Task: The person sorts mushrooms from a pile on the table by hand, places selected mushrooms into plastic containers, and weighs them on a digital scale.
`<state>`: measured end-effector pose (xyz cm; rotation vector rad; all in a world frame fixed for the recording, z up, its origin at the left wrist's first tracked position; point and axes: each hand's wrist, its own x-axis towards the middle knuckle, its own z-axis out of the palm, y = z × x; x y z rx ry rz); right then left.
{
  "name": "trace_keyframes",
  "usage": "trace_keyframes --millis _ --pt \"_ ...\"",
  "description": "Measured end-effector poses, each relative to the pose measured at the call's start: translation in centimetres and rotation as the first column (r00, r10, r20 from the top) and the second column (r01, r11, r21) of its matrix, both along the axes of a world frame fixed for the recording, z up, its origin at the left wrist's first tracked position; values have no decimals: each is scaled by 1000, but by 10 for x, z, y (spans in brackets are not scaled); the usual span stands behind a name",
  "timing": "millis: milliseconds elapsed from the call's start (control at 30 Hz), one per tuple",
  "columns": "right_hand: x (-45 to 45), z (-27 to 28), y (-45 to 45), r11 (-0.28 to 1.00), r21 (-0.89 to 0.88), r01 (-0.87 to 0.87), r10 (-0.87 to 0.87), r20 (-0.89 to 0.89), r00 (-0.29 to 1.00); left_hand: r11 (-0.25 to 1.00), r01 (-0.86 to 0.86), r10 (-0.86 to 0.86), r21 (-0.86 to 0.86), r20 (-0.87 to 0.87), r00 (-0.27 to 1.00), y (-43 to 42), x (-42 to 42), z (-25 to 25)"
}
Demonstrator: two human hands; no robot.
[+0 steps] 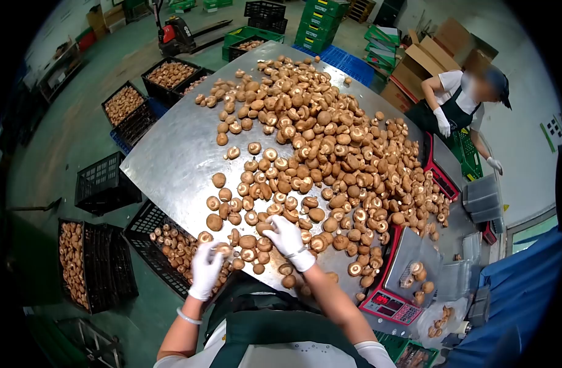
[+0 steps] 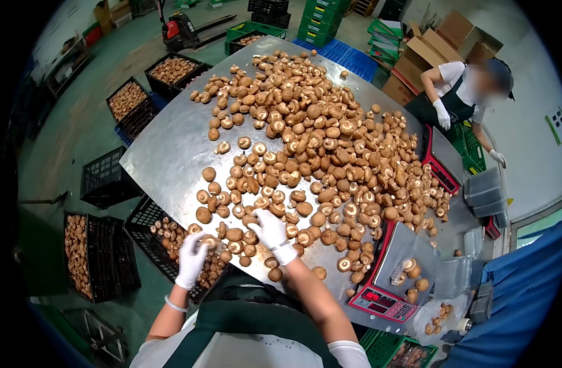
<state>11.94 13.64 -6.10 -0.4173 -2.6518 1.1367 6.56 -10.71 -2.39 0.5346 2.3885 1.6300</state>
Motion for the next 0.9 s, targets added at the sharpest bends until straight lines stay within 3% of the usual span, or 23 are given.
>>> trace_keyframes --millis 33,67,133,233,300,367,433,467,500,567,633,700,767,867,900 --pt "4 10 5 963 -269 30 -12 69 998 996 -80 77 -26 -96 992 -13 -10 -3" --pt "11 12 16 827 -560 40 5 78 997 984 -150 135 -93 -158 978 -27 -20 -5" --pt "43 33 36 559 -829 -15 -3 -20 1000 935 -269 180 -232 -345 921 -50 -33 -16" --pt "108 37 57 74 -957 -281 -166 -290 943 926 -205 18 -316 -506 862 -44 -33 2" --pt "142 54 58 -18 -973 -231 -394 -205 896 940 -52 -131 -338 -494 859 -28 -27 2" --pt "186 46 62 28 -993 -119 -473 -118 873 912 170 -348 -373 -488 800 -7 -21 2" --pt "213 64 52 357 -860 365 -438 191 878 854 352 -509 -384 -472 720 17 -10 1" --pt "224 65 39 518 -653 552 -467 324 823 816 425 -576 -393 -487 656 27 -6 -5" --pt "253 31 36 864 -179 470 -426 237 873 774 491 -633 -401 -504 587 37 -2 -11" --pt "260 44 8 899 359 252 -401 443 802 676 580 -734 -455 -488 472 56 6 -20" --pt "256 16 -18 911 235 339 -411 449 793 565 621 -823 -543 -432 370 70 11 -31" --pt "225 1 -31 920 128 371 -392 266 881 509 624 -860 -593 -386 334 77 14 -29" --pt "179 10 -39 908 115 403 -415 376 828 521 561 -853 -643 -410 322 75 14 -47" --pt "133 -7 -40 930 157 332 -363 245 899 562 462 -824 -686 -415 386 73 7 -46" --pt "116 -20 -39 944 133 302 -311 51 949 574 425 -811 -700 -415 412 73 1 -42"
